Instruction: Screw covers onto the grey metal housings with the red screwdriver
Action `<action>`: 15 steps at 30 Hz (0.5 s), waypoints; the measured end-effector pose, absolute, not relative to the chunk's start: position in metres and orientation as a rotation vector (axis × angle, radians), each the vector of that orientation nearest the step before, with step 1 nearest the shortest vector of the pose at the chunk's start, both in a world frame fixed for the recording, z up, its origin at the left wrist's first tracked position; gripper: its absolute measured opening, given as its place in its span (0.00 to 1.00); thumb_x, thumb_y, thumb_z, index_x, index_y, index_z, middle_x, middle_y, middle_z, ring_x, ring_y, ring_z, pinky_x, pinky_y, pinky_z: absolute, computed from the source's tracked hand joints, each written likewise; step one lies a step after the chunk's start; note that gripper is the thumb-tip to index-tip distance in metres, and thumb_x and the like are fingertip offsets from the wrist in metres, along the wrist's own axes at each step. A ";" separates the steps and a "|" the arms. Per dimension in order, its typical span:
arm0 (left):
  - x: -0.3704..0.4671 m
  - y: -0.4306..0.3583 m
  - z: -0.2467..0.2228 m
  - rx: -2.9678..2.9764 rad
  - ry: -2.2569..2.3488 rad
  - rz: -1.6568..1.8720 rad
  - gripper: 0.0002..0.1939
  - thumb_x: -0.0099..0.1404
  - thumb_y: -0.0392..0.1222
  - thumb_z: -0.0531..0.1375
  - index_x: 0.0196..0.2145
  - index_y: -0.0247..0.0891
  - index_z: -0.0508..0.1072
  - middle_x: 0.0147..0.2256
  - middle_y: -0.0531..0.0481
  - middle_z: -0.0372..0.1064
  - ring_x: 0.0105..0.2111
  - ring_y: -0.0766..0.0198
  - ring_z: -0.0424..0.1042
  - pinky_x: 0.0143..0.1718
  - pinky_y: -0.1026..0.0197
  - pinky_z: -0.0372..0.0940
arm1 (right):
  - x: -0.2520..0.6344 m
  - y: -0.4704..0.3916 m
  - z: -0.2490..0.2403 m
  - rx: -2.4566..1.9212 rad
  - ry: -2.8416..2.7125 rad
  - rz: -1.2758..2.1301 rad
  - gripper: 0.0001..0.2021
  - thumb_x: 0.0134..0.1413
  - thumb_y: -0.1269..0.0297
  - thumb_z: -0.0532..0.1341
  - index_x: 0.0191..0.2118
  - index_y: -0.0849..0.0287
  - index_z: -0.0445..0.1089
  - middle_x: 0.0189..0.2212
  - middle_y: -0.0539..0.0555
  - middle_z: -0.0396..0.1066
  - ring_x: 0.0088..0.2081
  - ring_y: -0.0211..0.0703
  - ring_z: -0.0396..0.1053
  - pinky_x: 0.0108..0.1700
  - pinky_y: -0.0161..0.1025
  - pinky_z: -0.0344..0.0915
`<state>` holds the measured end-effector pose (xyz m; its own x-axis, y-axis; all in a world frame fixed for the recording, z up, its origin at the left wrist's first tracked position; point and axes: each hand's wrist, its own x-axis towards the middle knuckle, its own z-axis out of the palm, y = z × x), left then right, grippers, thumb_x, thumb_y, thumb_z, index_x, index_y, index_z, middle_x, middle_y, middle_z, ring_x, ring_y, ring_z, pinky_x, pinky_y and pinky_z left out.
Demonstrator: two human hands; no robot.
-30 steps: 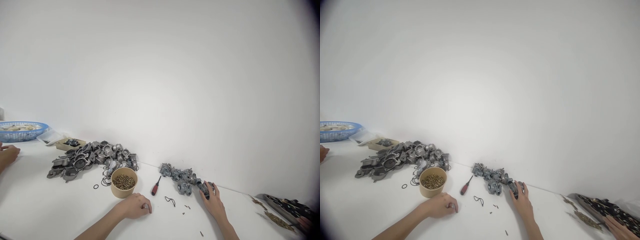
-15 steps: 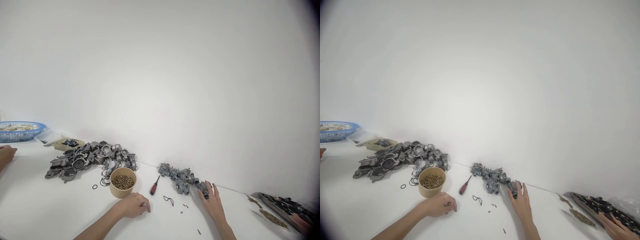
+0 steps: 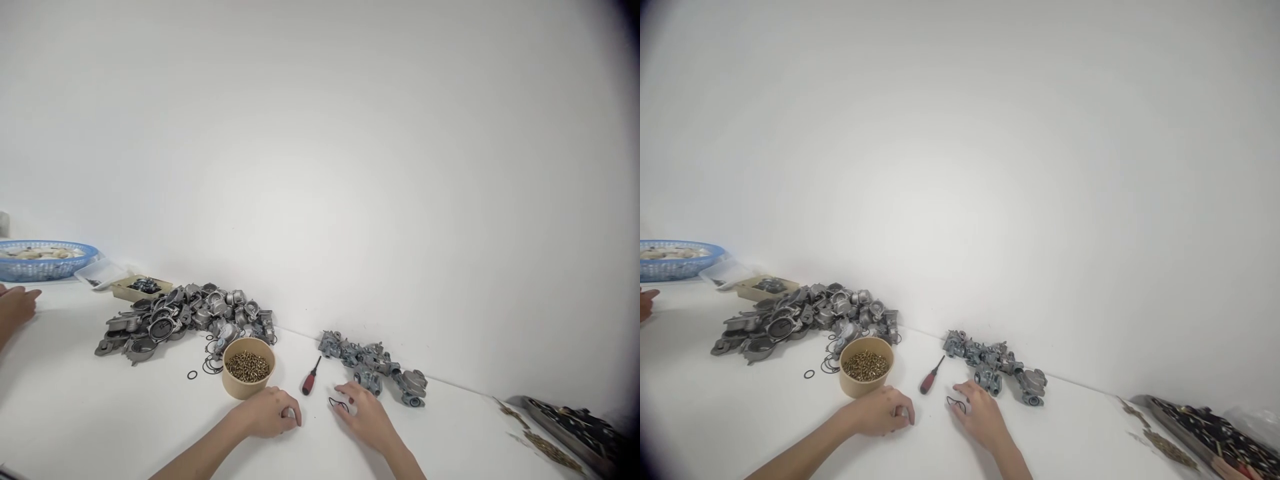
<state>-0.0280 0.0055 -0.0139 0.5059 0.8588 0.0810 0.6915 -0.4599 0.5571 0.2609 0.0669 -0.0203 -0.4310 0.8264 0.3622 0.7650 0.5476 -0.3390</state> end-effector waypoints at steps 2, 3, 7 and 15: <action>-0.027 0.007 -0.017 2.303 1.285 0.511 0.15 0.62 0.40 0.55 0.42 0.47 0.79 0.34 0.51 0.77 0.41 0.56 0.73 0.38 0.61 0.66 | 0.260 0.067 -0.024 -1.312 -2.304 0.224 0.11 0.54 0.57 0.60 0.38 0.54 0.78 0.35 0.55 0.76 0.34 0.49 0.72 0.39 0.41 0.67; -0.027 0.007 -0.018 2.299 1.300 0.531 0.14 0.61 0.40 0.55 0.41 0.47 0.79 0.33 0.52 0.76 0.41 0.56 0.73 0.38 0.61 0.66 | 0.259 0.067 -0.026 -1.303 -2.293 0.263 0.11 0.54 0.58 0.59 0.34 0.55 0.79 0.32 0.55 0.76 0.33 0.48 0.72 0.38 0.41 0.66; -0.024 0.010 -0.021 2.109 1.290 0.653 0.14 0.63 0.44 0.56 0.42 0.44 0.77 0.34 0.52 0.77 0.28 0.61 0.75 0.31 0.63 0.67 | 0.242 0.069 -0.033 -1.195 -2.049 0.587 0.13 0.52 0.54 0.63 0.30 0.58 0.79 0.28 0.56 0.77 0.29 0.49 0.73 0.32 0.41 0.67; -0.010 0.019 -0.033 1.591 1.096 0.953 0.24 0.59 0.51 0.61 0.49 0.36 0.76 0.39 0.42 0.78 0.35 0.55 0.79 0.23 0.66 0.65 | 0.184 0.048 -0.052 -1.009 -1.541 1.290 0.23 0.37 0.45 0.73 0.30 0.63 0.78 0.21 0.56 0.77 0.25 0.46 0.74 0.24 0.36 0.66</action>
